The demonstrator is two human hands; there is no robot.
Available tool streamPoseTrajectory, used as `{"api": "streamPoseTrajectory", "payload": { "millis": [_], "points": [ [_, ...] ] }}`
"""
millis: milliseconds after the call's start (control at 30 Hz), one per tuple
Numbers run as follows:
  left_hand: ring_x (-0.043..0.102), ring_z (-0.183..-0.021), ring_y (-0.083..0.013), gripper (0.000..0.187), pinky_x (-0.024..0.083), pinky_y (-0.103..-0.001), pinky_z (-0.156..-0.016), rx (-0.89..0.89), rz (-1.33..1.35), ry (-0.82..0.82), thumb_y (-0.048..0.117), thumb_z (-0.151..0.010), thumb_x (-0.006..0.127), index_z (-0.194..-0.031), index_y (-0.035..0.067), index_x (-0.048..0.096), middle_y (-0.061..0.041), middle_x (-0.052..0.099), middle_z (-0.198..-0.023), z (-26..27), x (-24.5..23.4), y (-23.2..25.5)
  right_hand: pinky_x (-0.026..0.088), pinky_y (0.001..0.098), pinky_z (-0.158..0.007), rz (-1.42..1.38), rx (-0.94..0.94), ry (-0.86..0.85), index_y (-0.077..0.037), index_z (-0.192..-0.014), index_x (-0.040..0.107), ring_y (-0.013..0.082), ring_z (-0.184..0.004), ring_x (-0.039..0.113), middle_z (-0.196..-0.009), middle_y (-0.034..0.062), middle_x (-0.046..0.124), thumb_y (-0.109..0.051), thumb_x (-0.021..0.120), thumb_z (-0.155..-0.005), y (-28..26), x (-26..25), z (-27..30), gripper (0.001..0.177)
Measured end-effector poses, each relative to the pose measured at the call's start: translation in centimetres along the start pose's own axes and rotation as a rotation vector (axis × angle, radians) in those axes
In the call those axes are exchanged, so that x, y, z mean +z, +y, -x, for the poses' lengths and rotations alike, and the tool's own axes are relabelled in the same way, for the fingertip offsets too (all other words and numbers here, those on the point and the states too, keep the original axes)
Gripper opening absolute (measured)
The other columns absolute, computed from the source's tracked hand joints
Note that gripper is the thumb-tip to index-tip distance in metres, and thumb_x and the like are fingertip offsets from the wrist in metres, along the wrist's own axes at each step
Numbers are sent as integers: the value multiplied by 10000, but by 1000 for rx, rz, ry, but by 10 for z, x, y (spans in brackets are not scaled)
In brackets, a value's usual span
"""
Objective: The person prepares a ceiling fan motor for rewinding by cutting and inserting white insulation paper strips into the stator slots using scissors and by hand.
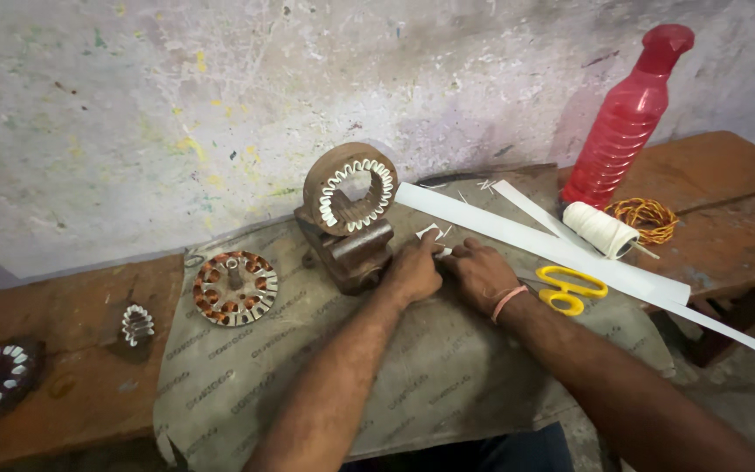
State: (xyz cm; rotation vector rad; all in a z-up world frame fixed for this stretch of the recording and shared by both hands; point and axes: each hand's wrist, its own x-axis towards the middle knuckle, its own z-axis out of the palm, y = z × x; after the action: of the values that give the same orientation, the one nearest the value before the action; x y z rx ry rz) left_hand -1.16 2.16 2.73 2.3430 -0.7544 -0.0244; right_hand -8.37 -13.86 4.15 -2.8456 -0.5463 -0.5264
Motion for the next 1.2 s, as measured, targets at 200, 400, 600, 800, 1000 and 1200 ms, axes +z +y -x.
{"api": "streamPoseTrajectory", "payload": {
  "millis": [200,400,600,800,1000,1200],
  "points": [
    [589,-1272,-349,721,455,-429,-1083,14,24,-2,-1,-759,618,-1456,53,442,-121,681,-1310,0,3,-2,509,456,-873,-14,15,-19,-124,-1038,761,317,-1024,615,-986,93,716,-122,579,-801,-4,-6,6,299],
    [632,-1194,-385,566,490,-475,-1019,95,-2,105,-14,-787,583,-1345,76,556,-138,732,-1224,-1,7,-6,500,457,-808,-71,-86,134,-104,-944,751,346,-941,602,-959,100,713,-125,663,-724,-10,-19,20,238],
    [660,-1110,-427,194,516,-535,-948,-55,-23,164,183,-1001,655,-1184,132,694,-207,720,-1128,-11,14,0,513,446,-767,-237,-207,140,-95,-928,728,354,-866,614,-899,100,704,-117,701,-714,-17,-27,16,217],
    [639,-1084,-440,415,519,-527,-909,159,-26,294,3,-791,646,-1195,96,664,-209,693,-1165,-16,24,-7,484,483,-754,-245,-167,216,-61,-795,671,364,-852,616,-817,130,666,-107,706,-688,-4,-13,16,122],
    [630,-1037,-440,417,527,-523,-852,110,-27,305,-43,-729,634,-1119,95,685,-210,648,-1130,-13,24,0,488,484,-761,-190,98,473,-36,-834,646,381,-846,597,-821,145,639,-66,678,-762,-3,-10,17,84],
    [636,-986,-397,193,530,-493,-825,380,53,516,20,-780,686,-964,76,703,-160,639,-1002,28,10,9,525,473,-806,-422,78,446,-22,-1187,644,376,-909,652,-988,187,674,-144,685,-898,-7,-16,21,317]
  ]
}}
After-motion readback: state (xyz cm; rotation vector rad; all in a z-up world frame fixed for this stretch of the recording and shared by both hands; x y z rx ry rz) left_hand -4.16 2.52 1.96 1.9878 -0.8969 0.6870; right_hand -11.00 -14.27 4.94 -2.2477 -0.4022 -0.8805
